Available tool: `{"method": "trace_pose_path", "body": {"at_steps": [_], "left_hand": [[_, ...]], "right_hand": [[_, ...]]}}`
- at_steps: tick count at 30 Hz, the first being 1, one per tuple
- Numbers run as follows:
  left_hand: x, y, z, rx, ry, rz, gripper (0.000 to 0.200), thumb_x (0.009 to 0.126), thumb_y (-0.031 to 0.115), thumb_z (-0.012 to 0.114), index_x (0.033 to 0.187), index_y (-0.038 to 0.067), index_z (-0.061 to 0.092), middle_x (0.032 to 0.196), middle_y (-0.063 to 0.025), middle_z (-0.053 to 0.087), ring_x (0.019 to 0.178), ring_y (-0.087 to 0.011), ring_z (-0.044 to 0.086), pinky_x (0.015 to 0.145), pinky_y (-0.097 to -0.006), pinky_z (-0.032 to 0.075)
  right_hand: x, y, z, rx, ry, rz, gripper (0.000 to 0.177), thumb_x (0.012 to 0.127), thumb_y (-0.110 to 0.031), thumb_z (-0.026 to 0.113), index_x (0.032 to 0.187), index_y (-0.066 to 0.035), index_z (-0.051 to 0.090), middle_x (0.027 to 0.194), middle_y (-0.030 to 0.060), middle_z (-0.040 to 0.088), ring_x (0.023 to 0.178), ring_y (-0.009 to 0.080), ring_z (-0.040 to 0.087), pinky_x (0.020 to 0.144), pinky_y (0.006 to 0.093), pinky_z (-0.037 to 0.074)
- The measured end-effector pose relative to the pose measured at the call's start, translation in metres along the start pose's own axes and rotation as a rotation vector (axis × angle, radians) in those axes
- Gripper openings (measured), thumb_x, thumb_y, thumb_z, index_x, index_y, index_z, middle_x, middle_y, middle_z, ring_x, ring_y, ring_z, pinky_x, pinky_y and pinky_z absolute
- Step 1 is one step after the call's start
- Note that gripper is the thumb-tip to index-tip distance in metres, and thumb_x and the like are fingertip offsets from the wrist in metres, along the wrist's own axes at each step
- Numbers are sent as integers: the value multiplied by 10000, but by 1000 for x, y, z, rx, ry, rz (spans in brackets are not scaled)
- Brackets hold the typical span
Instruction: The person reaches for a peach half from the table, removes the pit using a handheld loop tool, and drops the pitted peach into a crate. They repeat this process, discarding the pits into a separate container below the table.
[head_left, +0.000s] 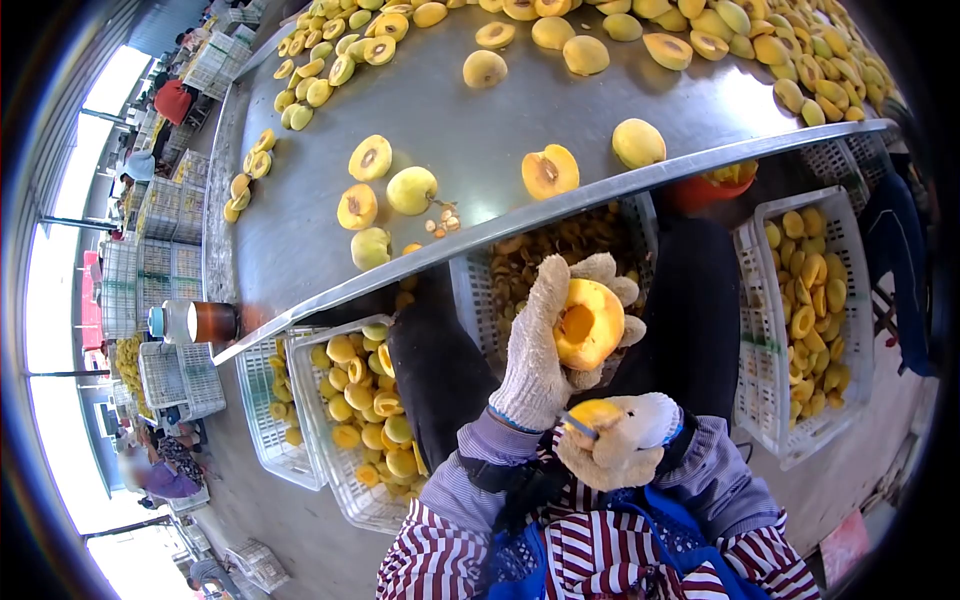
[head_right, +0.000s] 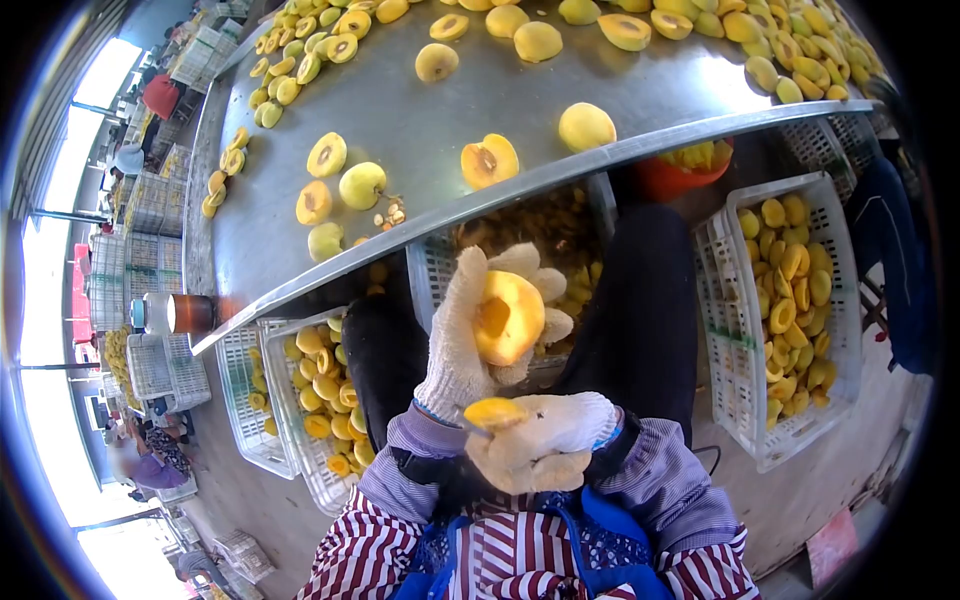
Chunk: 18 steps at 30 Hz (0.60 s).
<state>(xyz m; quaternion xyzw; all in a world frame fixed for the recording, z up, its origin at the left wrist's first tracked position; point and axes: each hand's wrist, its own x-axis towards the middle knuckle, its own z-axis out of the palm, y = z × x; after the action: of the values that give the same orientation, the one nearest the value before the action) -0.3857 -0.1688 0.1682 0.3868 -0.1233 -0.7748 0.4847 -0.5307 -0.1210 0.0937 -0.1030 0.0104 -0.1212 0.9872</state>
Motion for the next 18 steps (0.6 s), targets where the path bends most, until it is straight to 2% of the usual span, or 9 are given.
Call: {"method": "trace_pose_path", "body": {"at_steps": [1, 2, 3, 4, 5, 7, 8, 11, 18], "left_hand": [[1, -3, -2, 37, 43, 19, 632, 991, 550, 506, 1291, -5, 548, 1100, -150, 669, 885, -251, 705, 750, -345, 613], [1, -1, -6, 69, 47, 32, 636, 993, 548, 503, 1303, -6, 542, 1107, -145, 666, 900, -250, 700, 745, -340, 609], [2, 1, -14, 100, 53, 49, 640, 996, 546, 500, 1315, -7, 537, 1113, -141, 663, 916, -249, 694, 741, -335, 605], [11, -4, -32, 93, 39, 127, 767, 917, 608, 591, 1346, -21, 496, 1169, -199, 634, 979, -322, 689, 845, -400, 601], [7, 1, -32, 167, 94, 191, 789, 920, 630, 563, 1351, -28, 495, 1183, -206, 630, 1014, -326, 679, 881, -405, 584], [5, 5, -40, 210, 78, 283, 806, 931, 642, 531, 1362, -37, 489, 1214, -211, 624, 1051, -328, 667, 902, -402, 575], [1, 6, -42, 325, 112, 326, 810, 946, 646, 495, 1371, -44, 488, 1254, -216, 615, 1072, -323, 662, 916, -399, 567], [-13, 8, -37, 397, 111, 361, 643, 1025, 546, 434, 1333, -3, 565, 1227, -122, 645, 1095, -187, 621, 953, -307, 502], [-17, -1, -37, 619, 92, 592, 465, 1048, 371, 500, 1312, 0, 592, 1251, -118, 641, 1129, -207, 614, 990, -315, 477]], "right_hand": [[-3, 0, -2, 43, 33, 42, 239, 965, -264, 614, 851, -67, 538, 779, 29, 583, 528, 132, 551, 443, 235, 461], [-17, 15, -36, 323, -26, 110, 233, 966, -255, 610, 841, -72, 537, 780, 22, 579, 519, 125, 537, 447, 231, 456], [-9, 0, -16, 192, -21, 36, 277, 984, -303, 586, 857, -57, 573, 714, 13, 559, 481, 112, 498, 418, 242, 417], [-1, -14, 3, 55, -6, -37, 338, 1002, -351, 563, 872, -42, 610, 648, 4, 539, 444, 99, 458, 388, 253, 378], [7, -29, 22, -78, 19, -107, 409, 1020, -398, 539, 887, -27, 646, 581, -6, 519, 406, 87, 419, 358, 264, 339], [3, -34, 28, -234, 400, 11, 359, 1004, -391, 574, 890, -55, 625, 638, -14, 558, 487, 61, 485, 417, 236, 387], [6, -35, 34, -312, 463, 11, 345, 997, -389, 585, 905, -58, 622, 661, -16, 566, 513, 58, 498, 437, 226, 395], [23, -36, 54, -469, 631, -20, 322, 982, -382, 614, 933, -64, 618, 699, -23, 575, 552, 52, 517, 473, 201, 408], [30, -37, 65, -447, 752, -6, 320, 974, -382, 625, 853, -88, 584, 631, -26, 528, 457, 42, 465, 362, 220, 350]]}}
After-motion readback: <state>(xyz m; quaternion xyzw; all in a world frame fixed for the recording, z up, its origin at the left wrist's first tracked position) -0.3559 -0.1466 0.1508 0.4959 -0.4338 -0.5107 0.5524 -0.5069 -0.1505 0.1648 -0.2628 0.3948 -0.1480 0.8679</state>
